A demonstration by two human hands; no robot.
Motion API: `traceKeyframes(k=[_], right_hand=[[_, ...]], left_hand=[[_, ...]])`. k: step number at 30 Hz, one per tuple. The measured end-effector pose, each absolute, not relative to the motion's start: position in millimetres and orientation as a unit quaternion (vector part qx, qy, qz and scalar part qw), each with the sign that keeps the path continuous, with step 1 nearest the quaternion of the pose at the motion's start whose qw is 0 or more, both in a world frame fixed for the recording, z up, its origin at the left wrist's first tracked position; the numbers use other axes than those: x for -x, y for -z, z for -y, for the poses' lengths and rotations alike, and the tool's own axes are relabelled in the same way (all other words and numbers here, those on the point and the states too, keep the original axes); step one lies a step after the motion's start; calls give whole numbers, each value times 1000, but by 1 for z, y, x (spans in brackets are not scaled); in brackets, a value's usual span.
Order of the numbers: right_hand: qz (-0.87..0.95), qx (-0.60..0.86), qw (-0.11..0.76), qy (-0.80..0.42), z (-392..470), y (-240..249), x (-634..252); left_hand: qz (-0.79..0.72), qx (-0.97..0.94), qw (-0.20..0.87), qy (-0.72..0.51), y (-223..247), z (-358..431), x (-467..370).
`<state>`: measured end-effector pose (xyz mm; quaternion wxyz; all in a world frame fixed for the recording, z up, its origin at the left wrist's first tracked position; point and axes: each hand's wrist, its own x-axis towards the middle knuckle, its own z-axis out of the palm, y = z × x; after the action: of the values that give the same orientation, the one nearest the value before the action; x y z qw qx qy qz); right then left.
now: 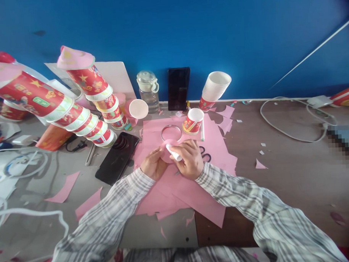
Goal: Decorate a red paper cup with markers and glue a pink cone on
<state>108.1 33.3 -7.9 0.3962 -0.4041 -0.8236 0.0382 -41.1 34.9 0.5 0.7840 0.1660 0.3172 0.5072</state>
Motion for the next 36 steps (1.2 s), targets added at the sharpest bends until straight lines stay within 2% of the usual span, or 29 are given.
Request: traceKeyframes(k=[9,15,20,26,31,36], right_hand=[[799,448,400,-32,-38,9,-111],[835,386,389,-58,-33,9,-107],[802,446,396,-35,-38,9,-111],[834,387,390,-54,-34,6,-107],[799,442,406,-38,-38,6,-110],[834,382,394,-60,-34,6,-106]], left_hand=[[-307,-185,784,-506,-2,-35,41],[-314,-164,774,-525,0,-35,41],[-316,-183,779,-511,-1,-35,41],[-311,-158,775,-526,1,-35,41],[-305,-176,784,-511,3,-35,41],[-301,-167,780,-522,3,-35,42]])
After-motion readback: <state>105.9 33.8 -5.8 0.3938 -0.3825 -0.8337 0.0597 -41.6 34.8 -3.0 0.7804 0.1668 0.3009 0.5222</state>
